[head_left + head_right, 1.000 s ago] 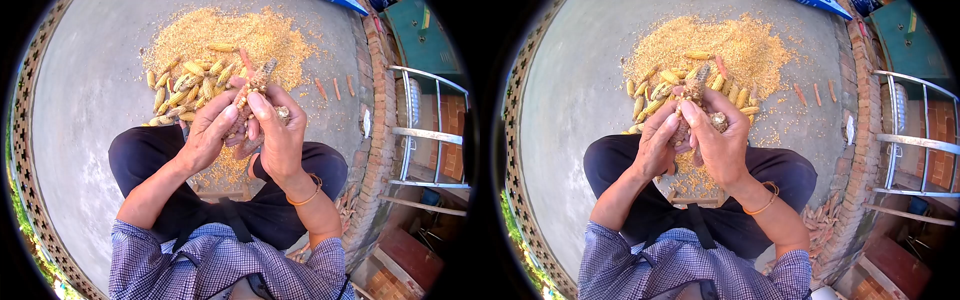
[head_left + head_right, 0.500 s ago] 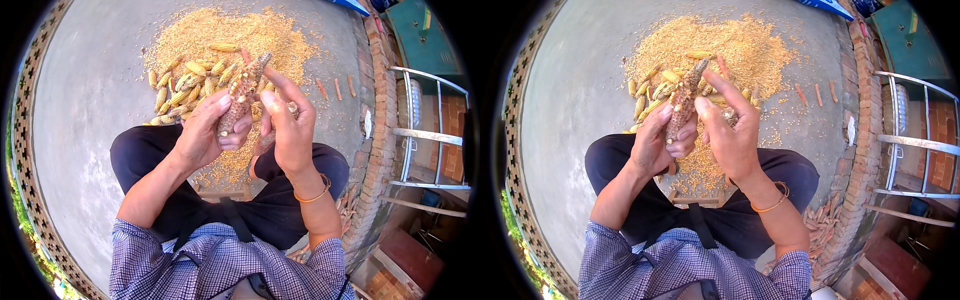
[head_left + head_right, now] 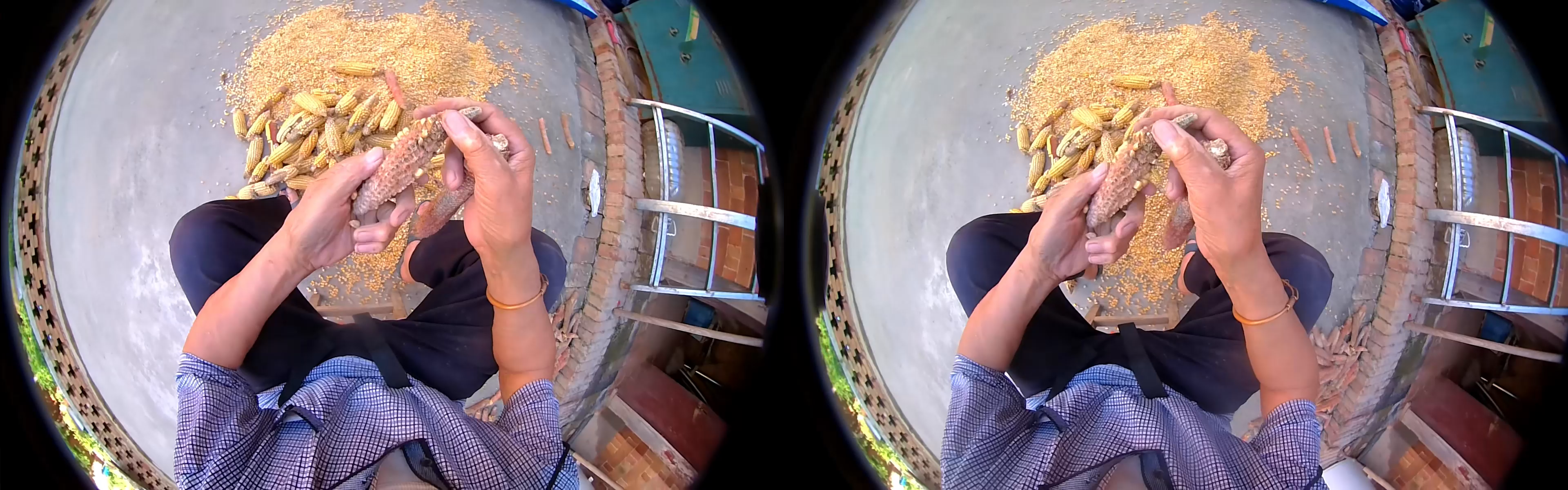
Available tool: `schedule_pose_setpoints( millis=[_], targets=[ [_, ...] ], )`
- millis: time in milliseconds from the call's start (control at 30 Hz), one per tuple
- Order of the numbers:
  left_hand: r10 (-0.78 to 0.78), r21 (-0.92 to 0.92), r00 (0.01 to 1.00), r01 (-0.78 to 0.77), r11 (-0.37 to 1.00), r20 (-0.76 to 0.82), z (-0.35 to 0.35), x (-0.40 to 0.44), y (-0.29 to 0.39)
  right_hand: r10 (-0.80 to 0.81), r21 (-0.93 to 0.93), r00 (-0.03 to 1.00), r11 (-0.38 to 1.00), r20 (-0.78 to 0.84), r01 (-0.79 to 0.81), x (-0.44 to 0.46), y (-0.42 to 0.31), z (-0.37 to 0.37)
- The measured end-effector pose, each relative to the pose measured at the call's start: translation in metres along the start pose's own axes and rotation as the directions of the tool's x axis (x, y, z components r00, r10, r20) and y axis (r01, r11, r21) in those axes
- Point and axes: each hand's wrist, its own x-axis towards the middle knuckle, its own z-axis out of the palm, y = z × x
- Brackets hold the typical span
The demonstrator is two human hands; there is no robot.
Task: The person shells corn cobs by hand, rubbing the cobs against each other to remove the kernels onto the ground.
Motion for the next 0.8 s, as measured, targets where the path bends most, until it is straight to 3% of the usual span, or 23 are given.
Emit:
schedule_pose_setpoints(
  millis=[100,133,200,233,267,367,400,500,600,667,700,733,767,800],
  targets=[
    [0.13,0.439,0.931,0.035,0.898,-0.341,0.001,0.009,-0.011,-0.08,-0.12,0.99,0.991,-0.115,0.066,0.004,-0.008,-0.01],
    [0.124,0.533,0.934,0.08,0.842,-0.336,-0.001,0.008,-0.01,-0.141,-0.201,0.975,0.974,-0.169,0.106,0.008,-0.01,-0.016],
    [0.33,0.961,0.934,0.047,0.273,-0.14,-0.014,0.011,-0.014,-0.262,-0.363,0.939,0.916,-0.222,0.169,0.017,-0.02,-0.033],
    [0.36,0.996,0.933,0.033,-0.084,0.0,-0.019,0.011,-0.02,-0.311,-0.444,0.924,0.876,-0.222,0.188,0.022,-0.028,-0.046],
    [0.38,0.946,0.92,0.041,-0.323,0.09,-0.02,0.01,-0.025,-0.363,-0.523,0.907,0.827,-0.213,0.208,0.026,-0.034,-0.059],
    [0.117,0.801,0.987,0.157,-0.578,-0.109,-0.024,0.009,-0.028,-0.423,-0.688,0.892,0.695,-0.158,0.208,0.03,-0.033,-0.102],
    [0.078,0.736,0.996,0.076,-0.673,-0.032,-0.039,0.007,-0.036,-0.412,-0.697,0.887,0.699,-0.207,0.162,0.031,-0.027,-0.12],
    [-0.188,0.614,0.981,-0.118,-0.78,-0.05,-0.042,0.003,-0.035,-0.371,-0.755,0.858,0.654,-0.355,-0.03,0.014,0.01,-0.191],
    [-0.18,0.679,0.983,-0.106,-0.726,-0.038,-0.034,0.004,-0.032,-0.284,-0.757,0.829,0.611,-0.481,-0.23,-0.036,0.062,-0.254],
    [-0.166,0.709,0.986,-0.11,-0.697,-0.011,-0.037,0.0,-0.03,-0.151,-0.884,0.902,0.319,-0.404,-0.342,-0.099,0.08,-0.293],
    [-0.13,0.726,0.991,-0.065,-0.684,-0.035,-0.036,-0.001,-0.029,0.034,-0.935,0.935,0.002,-0.354,-0.355,-0.138,0.095,-0.332],
    [-0.099,0.742,0.993,-0.022,-0.67,-0.061,-0.033,-0.004,-0.027,0.223,-0.941,0.919,-0.175,-0.326,-0.291,-0.185,0.116,-0.371],
    [-0.07,0.756,0.994,0.019,-0.654,-0.085,-0.031,-0.005,-0.025,0.489,-0.882,0.743,-0.356,-0.457,-0.309,-0.226,0.112,-0.375],
    [-0.074,0.748,0.995,-0.004,-0.663,-0.06,-0.031,-0.007,-0.021,0.649,-0.804,0.506,-0.567,-0.569,-0.177,-0.279,0.135,-0.419]
  ],
)
